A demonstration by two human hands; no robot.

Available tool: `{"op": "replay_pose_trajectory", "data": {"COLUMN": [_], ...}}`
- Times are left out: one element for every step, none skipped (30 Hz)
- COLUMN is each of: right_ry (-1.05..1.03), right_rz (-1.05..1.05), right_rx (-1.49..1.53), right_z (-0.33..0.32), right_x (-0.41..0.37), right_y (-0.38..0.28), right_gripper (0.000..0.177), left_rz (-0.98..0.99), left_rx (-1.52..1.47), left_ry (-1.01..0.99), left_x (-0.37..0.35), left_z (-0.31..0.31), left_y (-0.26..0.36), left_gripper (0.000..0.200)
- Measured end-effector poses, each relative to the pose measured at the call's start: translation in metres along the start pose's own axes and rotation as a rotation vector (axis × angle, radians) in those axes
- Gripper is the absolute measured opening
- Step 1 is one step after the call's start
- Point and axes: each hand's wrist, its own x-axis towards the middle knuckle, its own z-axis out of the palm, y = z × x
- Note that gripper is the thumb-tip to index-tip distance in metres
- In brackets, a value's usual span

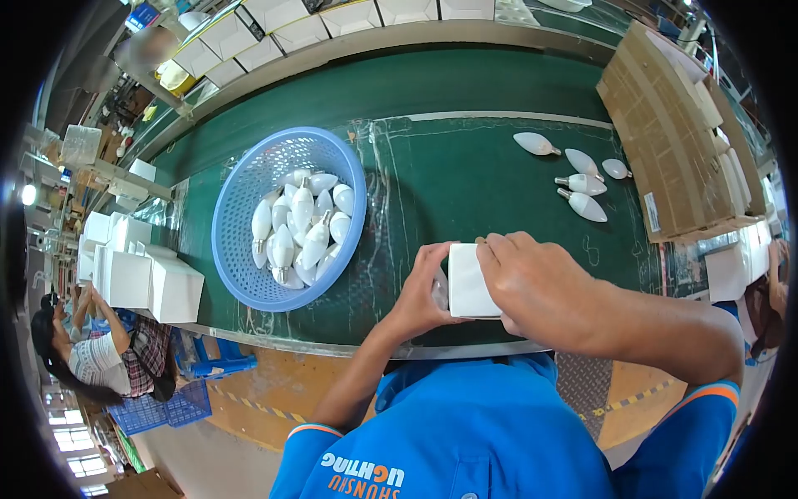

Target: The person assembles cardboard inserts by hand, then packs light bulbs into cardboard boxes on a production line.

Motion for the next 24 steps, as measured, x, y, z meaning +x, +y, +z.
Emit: {"op": "replay_pose_trajectory", "data": {"right_ry": [0.001, 0.003, 0.006, 0.007, 0.028, 0.047, 0.047, 0.041, 0.035, 0.035, 0.045, 0.055, 0.053, 0.057, 0.058, 0.051, 0.052, 0.053, 0.040, -0.005, -0.049, -0.059, -0.060, -0.062], "right_rz": [-0.004, 0.003, 0.009, 0.006, -0.004, -0.013, -0.016, -0.026, -0.037, -0.039, -0.046, -0.053, -0.054, -0.052, -0.046, -0.037, -0.037, -0.032, -0.006, 0.021, 0.048, 0.074, 0.049, 0.019], "right_rx": [0.003, -0.030, -0.064, -0.061, -0.102, -0.143, -0.139, -0.145, -0.152, -0.151, -0.152, -0.152, -0.151, -0.151, -0.152, -0.149, -0.111, -0.077, -0.081, -0.073, -0.066, -0.072, -0.123, -0.171], "right_z": [0.0010, 0.0018, 0.0022, 0.0026, 0.0030, 0.0033, 0.0027, 0.0014, 0.0010, 0.0020, 0.0034, 0.0045, 0.0042, 0.0033, 0.0028, 0.0025, 0.0016, 0.0005, 0.0023, 0.0068, 0.0091, 0.0083, 0.0075, 0.0069], "right_x": [-0.0005, -0.0007, -0.0005, -0.0002, 0.0003, 0.0007, 0.0008, 0.0004, 0.0002, -0.0001, -0.0005, -0.0004, 0.0002, 0.0006, 0.0007, 0.0012, 0.0019, 0.0015, 0.0012, 0.0014, 0.0007, 0.0001, 0.0005, 0.0005], "right_y": [-0.0026, -0.0062, -0.0081, -0.0085, -0.0088, -0.0091, -0.0089, -0.0082, -0.0073, -0.0059, -0.0043, -0.0035, -0.0041, -0.0054, -0.0065, -0.0072, -0.0081, -0.0087, -0.0088, -0.0085, -0.0082, -0.0081, -0.0082, -0.0087], "right_gripper": [0.065, 0.066, 0.067, 0.067, 0.066, 0.064, 0.064, 0.064, 0.064, 0.064, 0.063, 0.063, 0.063, 0.062, 0.061, 0.061, 0.058, 0.056, 0.056, 0.062, 0.067, 0.067, 0.067, 0.066], "left_rz": [-0.007, -0.015, -0.018, -0.016, -0.013, -0.018, -0.014, -0.010, -0.014, 0.009, 0.032, 0.030, 0.012, -0.007, -0.010, 0.001, 0.013, 0.031, 0.032, 0.035, 0.050, 0.051, 0.027, -0.001], "left_rx": [-0.004, -0.010, -0.007, -0.007, -0.007, -0.004, -0.004, -0.004, -0.003, -0.002, -0.002, -0.003, 0.003, 0.007, 0.003, 0.007, 0.006, 0.010, 0.036, 0.059, 0.052, 0.053, 0.054, 0.059], "left_ry": [-0.002, -0.004, -0.002, 0.005, 0.012, 0.012, 0.012, 0.014, 0.016, 0.023, 0.030, 0.031, 0.027, 0.021, 0.017, 0.030, 0.037, 0.049, 0.055, 0.060, 0.073, 0.071, 0.064, 0.059], "left_x": [-0.0002, -0.0004, -0.0002, 0.0000, 0.0001, 0.0002, 0.0003, 0.0000, -0.0005, -0.0008, -0.0008, -0.0011, -0.0007, -0.0008, -0.0010, -0.0014, -0.0020, -0.0021, -0.0015, -0.0008, -0.0003, 0.0003, 0.0000, -0.0008], "left_z": [0.0002, 0.0009, 0.0016, 0.0020, 0.0024, 0.0028, 0.0030, 0.0033, 0.0038, 0.0043, 0.0041, 0.0038, 0.0031, 0.0028, 0.0026, 0.0026, 0.0038, 0.0049, 0.0046, 0.0046, 0.0061, 0.0063, 0.0061, 0.0056], "left_y": [0.0002, 0.0003, -0.0002, -0.0009, -0.0015, -0.0020, -0.0024, -0.0028, -0.0034, -0.0043, -0.0046, -0.0042, -0.0024, -0.0020, -0.0033, -0.0047, -0.0059, -0.0084, -0.0060, -0.0036, -0.0049, -0.0046, -0.0029, -0.0011], "left_gripper": [0.099, 0.099, 0.099, 0.099, 0.098, 0.098, 0.098, 0.098, 0.098, 0.098, 0.097, 0.097, 0.097, 0.096, 0.096, 0.095, 0.095, 0.094, 0.094, 0.094, 0.094, 0.094, 0.093, 0.093]}}
